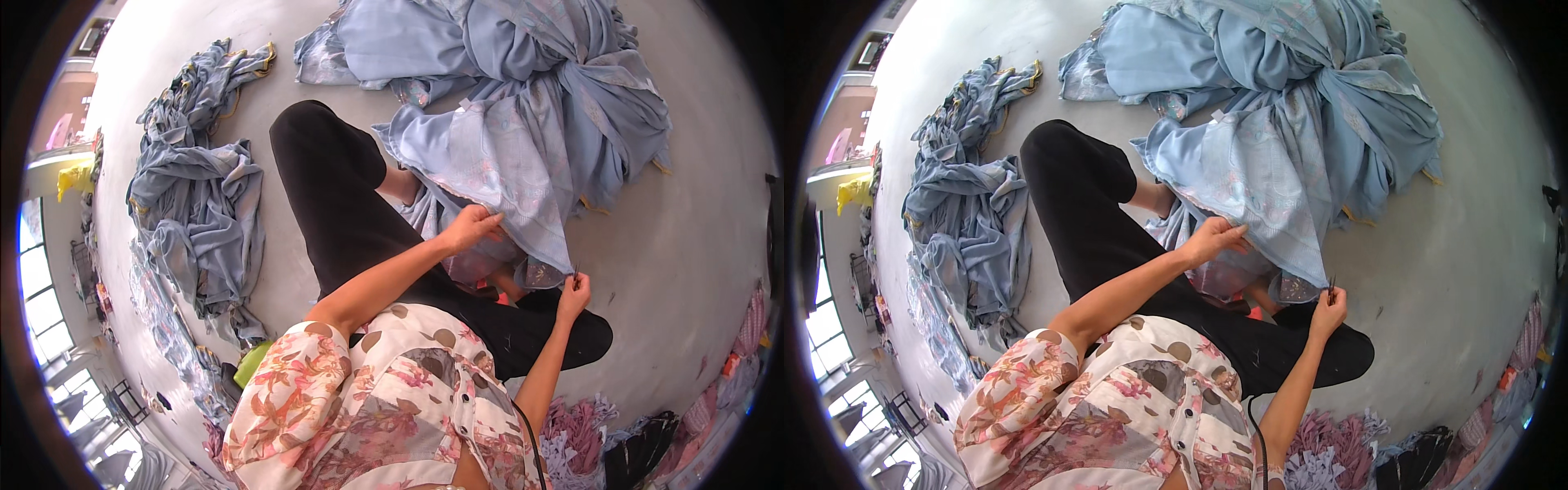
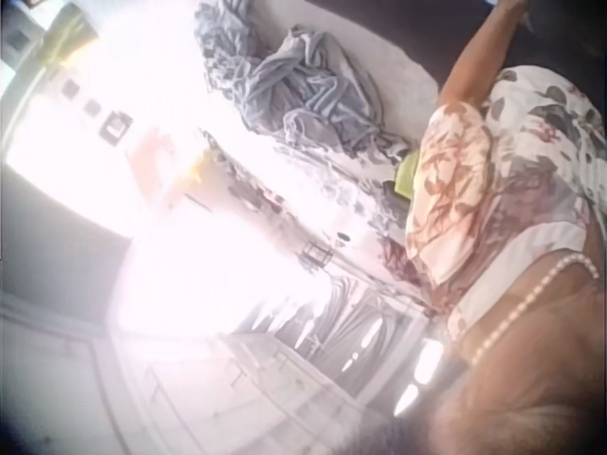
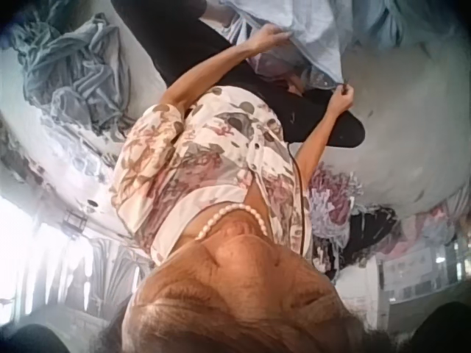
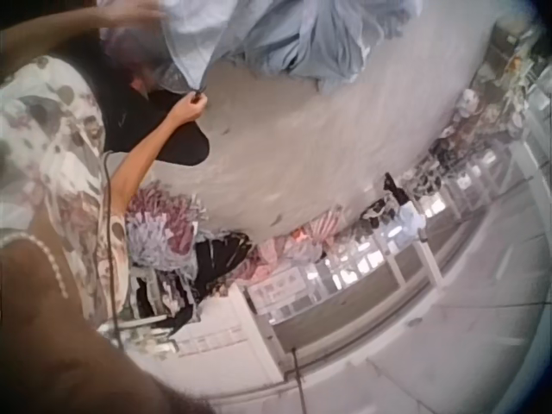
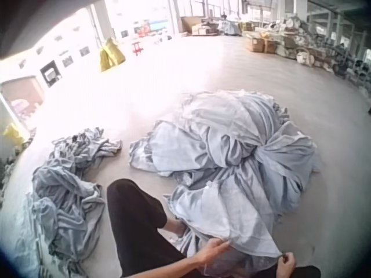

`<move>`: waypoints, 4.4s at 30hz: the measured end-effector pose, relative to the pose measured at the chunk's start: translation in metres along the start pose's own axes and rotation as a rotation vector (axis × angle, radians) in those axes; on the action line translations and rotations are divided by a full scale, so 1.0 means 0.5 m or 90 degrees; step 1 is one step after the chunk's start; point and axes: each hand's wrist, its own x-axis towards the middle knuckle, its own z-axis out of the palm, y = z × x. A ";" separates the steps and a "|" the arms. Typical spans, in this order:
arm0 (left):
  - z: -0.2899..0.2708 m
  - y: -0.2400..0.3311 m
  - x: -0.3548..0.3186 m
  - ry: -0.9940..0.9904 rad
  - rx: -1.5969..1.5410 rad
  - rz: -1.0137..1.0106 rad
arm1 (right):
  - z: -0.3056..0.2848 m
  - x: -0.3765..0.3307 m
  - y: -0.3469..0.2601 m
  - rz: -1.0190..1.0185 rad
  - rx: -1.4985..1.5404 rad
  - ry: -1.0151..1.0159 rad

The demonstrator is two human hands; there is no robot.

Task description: The person sits on the floor and uses scissors to cut strips from a large piece of light blue fabric. They repeatedly fold and cut sections of the fabric, creating a pile of cut strips.

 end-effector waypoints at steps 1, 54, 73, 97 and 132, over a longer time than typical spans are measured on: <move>0.000 -0.007 0.000 -0.004 0.021 -0.006 | 0.000 0.000 -0.002 0.004 0.000 -0.001; -0.043 -0.072 -0.062 -0.087 0.875 -0.187 | 0.181 -0.034 -0.105 -0.044 0.026 -0.247; -0.037 0.202 0.064 0.044 -0.383 -0.066 | -0.016 0.148 -0.401 -0.025 0.572 -0.084; -0.038 0.463 0.036 0.036 -0.305 0.210 | -0.086 0.022 -0.180 0.105 0.751 -0.055; 0.020 0.002 0.013 0.007 -0.427 -0.069 | -0.092 -0.009 -0.145 0.422 0.940 -0.162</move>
